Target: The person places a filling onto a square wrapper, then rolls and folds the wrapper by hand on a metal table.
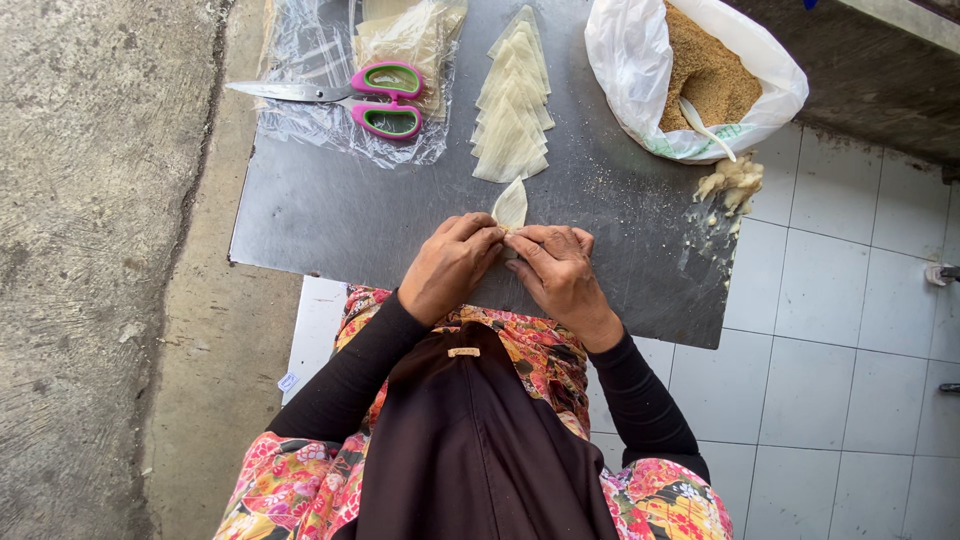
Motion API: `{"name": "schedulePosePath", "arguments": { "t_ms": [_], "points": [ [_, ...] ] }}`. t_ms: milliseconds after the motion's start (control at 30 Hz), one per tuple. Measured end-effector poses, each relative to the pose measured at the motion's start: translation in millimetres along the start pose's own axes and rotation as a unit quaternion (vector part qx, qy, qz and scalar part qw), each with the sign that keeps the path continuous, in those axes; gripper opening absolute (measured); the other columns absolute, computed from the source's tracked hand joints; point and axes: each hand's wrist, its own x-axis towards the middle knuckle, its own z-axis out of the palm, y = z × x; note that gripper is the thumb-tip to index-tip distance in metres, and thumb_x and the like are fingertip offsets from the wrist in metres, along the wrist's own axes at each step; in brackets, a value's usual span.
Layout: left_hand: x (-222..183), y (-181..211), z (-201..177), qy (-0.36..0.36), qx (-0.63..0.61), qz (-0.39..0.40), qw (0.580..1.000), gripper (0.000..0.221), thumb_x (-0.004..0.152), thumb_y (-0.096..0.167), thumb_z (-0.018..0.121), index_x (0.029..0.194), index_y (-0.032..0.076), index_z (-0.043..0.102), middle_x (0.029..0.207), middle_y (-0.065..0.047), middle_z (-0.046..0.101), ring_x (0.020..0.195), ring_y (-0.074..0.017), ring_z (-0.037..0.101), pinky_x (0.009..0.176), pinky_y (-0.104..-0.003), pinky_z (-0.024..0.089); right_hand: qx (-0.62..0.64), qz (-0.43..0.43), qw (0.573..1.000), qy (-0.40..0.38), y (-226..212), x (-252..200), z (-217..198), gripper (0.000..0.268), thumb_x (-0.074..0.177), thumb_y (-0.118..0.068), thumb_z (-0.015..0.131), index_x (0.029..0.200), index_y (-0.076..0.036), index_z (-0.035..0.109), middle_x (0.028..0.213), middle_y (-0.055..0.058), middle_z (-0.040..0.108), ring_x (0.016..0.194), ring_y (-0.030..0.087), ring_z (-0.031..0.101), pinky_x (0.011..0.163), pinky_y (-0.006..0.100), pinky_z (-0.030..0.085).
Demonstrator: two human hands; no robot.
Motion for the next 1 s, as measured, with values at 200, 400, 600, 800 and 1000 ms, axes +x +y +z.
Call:
{"name": "schedulePosePath", "arguments": {
  "t_ms": [200,400,600,800,1000],
  "points": [
    [2,1,-11,-0.047,-0.016,0.026,0.998,0.033,0.09,0.017,0.073,0.116,-0.002,0.065,0.118,-0.014,0.062,0.108,-0.032,0.062,0.094,-0.039,0.052,-0.071,-0.01,0.997,0.016,3,-7,12,0.028,0.095,-0.011,0.077,0.122,-0.01,0.071,0.117,-0.002,0.07,0.108,0.015,0.062,0.099,0.037,0.038],
    [-1,-2,-3,-0.041,0.043,0.037,0.998,0.03,0.093,0.011,0.068,0.12,-0.001,0.065,0.12,-0.012,0.063,0.111,-0.0295,0.062,0.098,-0.037,0.053,-0.063,-0.011,0.998,0.02,-2,-4,10,0.029,0.093,-0.015,0.078,0.121,-0.009,0.07,0.115,0.001,0.069,0.106,0.017,0.063,0.098,0.039,0.037],
    [3,1,-13,-0.041,0.0,0.043,0.998,0.034,0.089,0.014,0.071,0.117,-0.004,0.065,0.117,-0.016,0.062,0.108,-0.0327,0.061,0.094,-0.039,0.052,-0.091,-0.016,0.996,0.019,-4,-4,10,0.026,0.097,-0.012,0.073,0.122,-0.008,0.069,0.114,0.002,0.069,0.105,0.018,0.063,0.099,0.038,0.037],
    [4,-4,-6,-0.043,-0.015,0.028,0.999,0.025,0.092,0.007,0.068,0.116,-0.002,0.066,0.117,-0.014,0.062,0.108,-0.0315,0.063,0.095,-0.039,0.053,-0.088,-0.002,0.996,0.035,-6,-1,15,0.019,0.101,-0.012,0.072,0.119,-0.009,0.068,0.109,0.001,0.069,0.101,0.016,0.063,0.097,0.037,0.037],
    [5,-16,-1,-0.036,-0.027,0.038,0.998,0.021,0.091,0.004,0.068,0.112,0.001,0.066,0.113,-0.013,0.064,0.104,-0.0323,0.064,0.091,-0.04,0.054,-0.053,0.003,0.998,0.039,-8,0,8,0.022,0.098,-0.013,0.071,0.119,-0.009,0.068,0.107,0.001,0.07,0.099,0.017,0.064,0.095,0.038,0.037]
  ]
}}
